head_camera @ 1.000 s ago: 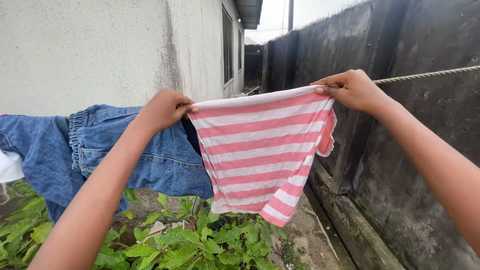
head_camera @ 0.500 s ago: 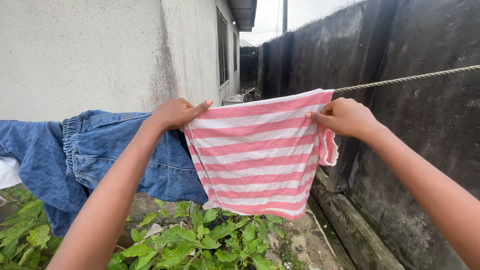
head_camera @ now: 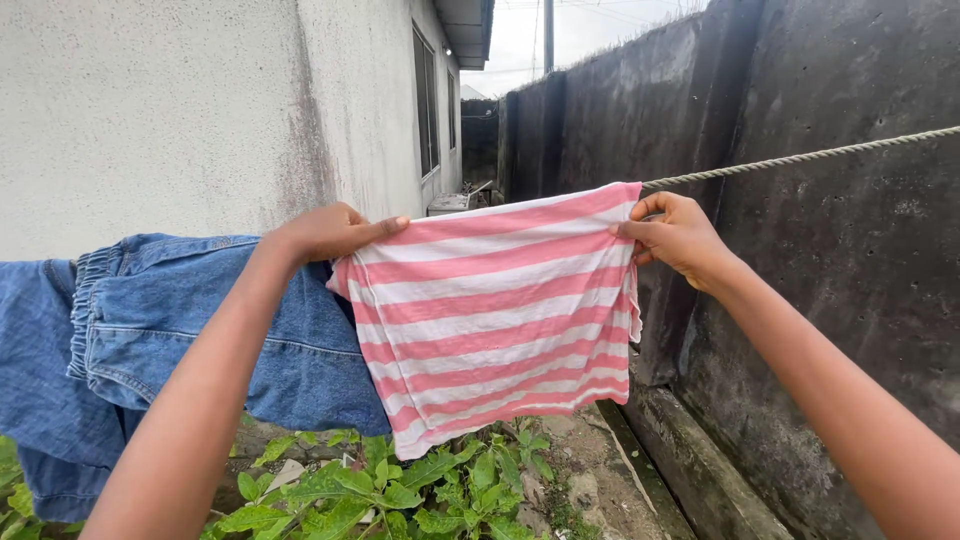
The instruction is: Sorting through a basin of wet clothes and hanging them on a clothesline to dry.
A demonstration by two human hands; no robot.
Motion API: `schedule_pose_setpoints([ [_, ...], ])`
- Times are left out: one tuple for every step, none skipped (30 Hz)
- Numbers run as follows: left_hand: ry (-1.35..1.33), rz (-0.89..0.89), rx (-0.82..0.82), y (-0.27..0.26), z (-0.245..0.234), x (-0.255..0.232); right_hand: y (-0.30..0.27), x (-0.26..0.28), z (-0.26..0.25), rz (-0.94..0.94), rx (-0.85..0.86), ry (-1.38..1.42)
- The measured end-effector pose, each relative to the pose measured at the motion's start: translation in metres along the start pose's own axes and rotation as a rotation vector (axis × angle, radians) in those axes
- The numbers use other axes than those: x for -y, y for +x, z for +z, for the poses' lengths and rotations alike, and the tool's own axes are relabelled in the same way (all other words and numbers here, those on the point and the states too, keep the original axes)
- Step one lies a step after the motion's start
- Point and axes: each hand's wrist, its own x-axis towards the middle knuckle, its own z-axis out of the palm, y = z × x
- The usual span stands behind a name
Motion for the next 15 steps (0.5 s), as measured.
schedule_pose_setpoints([
  [-0.001,-0.001,0.001,-0.006,0.000,-0.003,-0.002,0.003,-0.002,0.001,0.001,-0.001],
  [0.003,0.099,-0.131,-0.014,0.001,-0.005,-0.004,0.006,-0.002,0.017,-0.006,0.038],
  [0.008,0.201,-0.262,-0.023,0.001,-0.007,-0.006,0.009,-0.003,0.033,-0.013,0.076],
  [0.009,0.194,-0.264,-0.025,0.005,-0.003,-0.008,0.011,-0.003,0.032,-0.006,0.078],
  [0.046,0.283,-0.397,-0.028,0.009,-0.001,-0.011,0.013,-0.003,0.016,-0.039,0.117],
  [0.086,0.373,-0.530,-0.031,0.012,0.002,-0.013,0.016,-0.003,0.000,-0.074,0.158],
  [0.092,0.367,-0.531,-0.018,0.023,0.014,-0.017,0.021,-0.003,-0.001,-0.068,0.164],
  [0.153,0.450,-0.691,-0.009,0.034,0.029,-0.021,0.027,0.000,-0.078,-0.094,0.108],
  [0.216,0.532,-0.850,0.000,0.045,0.045,-0.025,0.033,0.002,-0.157,-0.121,0.054],
  [0.227,0.509,-0.854,-0.010,0.048,0.040,-0.028,0.033,0.002,-0.163,-0.098,0.061],
  [0.303,0.461,-0.915,-0.020,0.051,0.035,-0.033,0.033,0.002,-0.368,-0.256,-0.190],
  [0.389,0.400,-0.973,-0.036,0.052,0.035,-0.037,0.034,0.008,-0.581,-0.406,-0.429],
  [0.409,0.364,-0.976,-0.054,0.055,0.029,-0.046,0.040,0.013,-0.596,-0.376,-0.407],
  [0.354,0.432,-1.037,-0.072,0.057,0.024,-0.055,0.045,0.020,-0.532,-0.332,-0.226],
  [0.300,0.502,-1.096,-0.089,0.060,0.019,-0.064,0.049,0.027,-0.460,-0.283,-0.048],
])
